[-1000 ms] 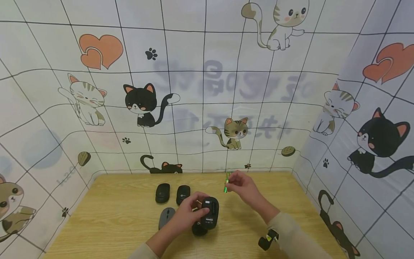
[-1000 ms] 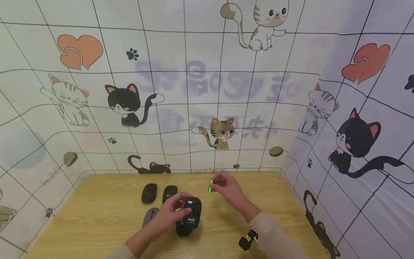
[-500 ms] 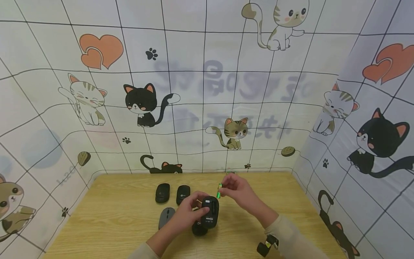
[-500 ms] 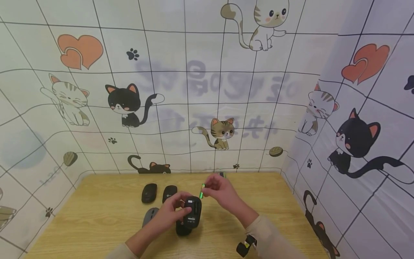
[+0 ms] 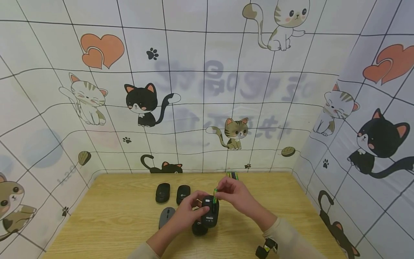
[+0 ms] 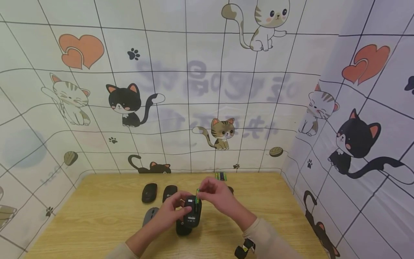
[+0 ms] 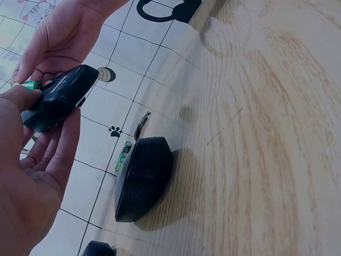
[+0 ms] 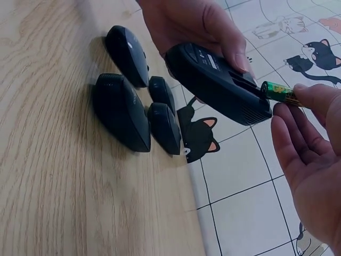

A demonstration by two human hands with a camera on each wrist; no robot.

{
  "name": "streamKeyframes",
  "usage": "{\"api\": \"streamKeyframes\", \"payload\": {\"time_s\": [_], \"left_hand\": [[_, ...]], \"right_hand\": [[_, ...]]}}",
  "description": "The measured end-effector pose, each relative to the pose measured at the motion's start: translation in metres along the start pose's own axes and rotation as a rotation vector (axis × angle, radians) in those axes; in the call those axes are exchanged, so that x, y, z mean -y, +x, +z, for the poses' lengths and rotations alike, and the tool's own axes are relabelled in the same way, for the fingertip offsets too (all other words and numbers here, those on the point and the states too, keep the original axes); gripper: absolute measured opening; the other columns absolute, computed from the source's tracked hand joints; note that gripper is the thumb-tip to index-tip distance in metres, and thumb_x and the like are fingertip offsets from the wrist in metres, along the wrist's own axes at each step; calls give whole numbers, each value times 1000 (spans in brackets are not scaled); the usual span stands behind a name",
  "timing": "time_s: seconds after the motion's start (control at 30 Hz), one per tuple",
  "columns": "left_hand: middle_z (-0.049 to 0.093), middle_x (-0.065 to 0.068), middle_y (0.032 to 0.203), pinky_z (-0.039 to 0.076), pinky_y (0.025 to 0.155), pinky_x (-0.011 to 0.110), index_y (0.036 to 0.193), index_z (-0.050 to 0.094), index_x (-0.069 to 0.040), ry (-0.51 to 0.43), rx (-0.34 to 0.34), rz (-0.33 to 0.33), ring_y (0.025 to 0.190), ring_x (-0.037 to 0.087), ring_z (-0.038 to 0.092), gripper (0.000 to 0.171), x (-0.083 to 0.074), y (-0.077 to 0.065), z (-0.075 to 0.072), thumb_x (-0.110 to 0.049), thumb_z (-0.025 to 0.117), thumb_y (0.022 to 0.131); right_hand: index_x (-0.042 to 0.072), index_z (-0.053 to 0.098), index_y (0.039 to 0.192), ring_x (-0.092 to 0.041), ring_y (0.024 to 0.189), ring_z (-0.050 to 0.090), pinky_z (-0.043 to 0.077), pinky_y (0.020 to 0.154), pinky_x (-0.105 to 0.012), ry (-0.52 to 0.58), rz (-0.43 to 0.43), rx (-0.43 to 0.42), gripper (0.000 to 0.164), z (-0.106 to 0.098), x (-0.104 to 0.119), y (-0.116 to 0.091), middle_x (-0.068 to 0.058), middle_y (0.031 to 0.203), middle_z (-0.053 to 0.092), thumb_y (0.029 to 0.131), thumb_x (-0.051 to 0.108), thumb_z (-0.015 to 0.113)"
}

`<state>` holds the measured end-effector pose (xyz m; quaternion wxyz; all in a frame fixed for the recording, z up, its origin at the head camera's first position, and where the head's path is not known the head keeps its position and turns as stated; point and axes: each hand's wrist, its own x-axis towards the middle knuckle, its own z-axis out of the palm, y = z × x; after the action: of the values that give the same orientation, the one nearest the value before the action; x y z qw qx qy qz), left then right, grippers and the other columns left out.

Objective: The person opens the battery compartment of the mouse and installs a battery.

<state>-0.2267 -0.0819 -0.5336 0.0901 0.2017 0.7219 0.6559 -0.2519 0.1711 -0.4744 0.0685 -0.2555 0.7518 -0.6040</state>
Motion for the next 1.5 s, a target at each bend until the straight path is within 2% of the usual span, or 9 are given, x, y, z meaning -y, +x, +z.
{"api": "streamKeyframes", "payload": {"time_s": [0.2, 0.4, 0.77, 1.13, 1.33, 1.5], "left_hand": [[64, 10, 127, 67, 71, 35, 139, 68, -15, 13, 1, 1, 103, 27, 69, 34, 0, -1, 0, -17, 76, 107], [64, 10, 127, 67, 71, 35, 139, 68, -16, 9, -5, -2, 103, 27, 69, 33, 0, -1, 1, -17, 77, 107], [64, 11, 126, 67, 71, 35, 138, 68, -15, 10, -16, -5, 104, 29, 68, 33, -1, -1, 1, -16, 77, 106], [63, 11, 126, 66, 72, 34, 139, 67, -14, 8, -40, -14, 105, 29, 66, 35, -5, 0, 2, -17, 77, 106], [64, 12, 128, 66, 72, 34, 140, 66, -13, 5, -54, -9, 106, 28, 66, 35, -4, 1, 1, -17, 76, 107], [64, 12, 126, 67, 72, 35, 140, 66, -14, 2, -59, -8, 106, 28, 66, 36, -4, 0, 0, -16, 77, 106]], "right_hand": [[5, 73, 108, -19, 90, 69, 61, 79, -29, -64, -32, 0, 11, 4, -1, -1, -13, 104, 72, 102, 8, 81], [8, 76, 106, -19, 88, 69, 60, 77, -29, -128, -59, 5, 6, 5, -4, -2, -9, 102, 74, 102, 10, 81], [18, 77, 104, -19, 90, 71, 60, 85, -37, -190, -36, -4, 6, 8, -6, -5, 1, 100, 75, 102, 18, 83], [15, 78, 102, -19, 90, 69, 60, 87, -39, -212, -61, -9, 7, 10, -7, -5, 1, 101, 71, 101, 13, 84], [15, 77, 101, -23, 103, 67, 64, 91, -40, -190, -71, -1, 8, 11, -8, -5, -4, 110, 68, 100, 10, 84], [12, 75, 102, -25, 115, 71, 65, 96, -39, -122, -30, 6, 9, 15, -10, -5, -6, 121, 73, 101, 7, 82]]}}
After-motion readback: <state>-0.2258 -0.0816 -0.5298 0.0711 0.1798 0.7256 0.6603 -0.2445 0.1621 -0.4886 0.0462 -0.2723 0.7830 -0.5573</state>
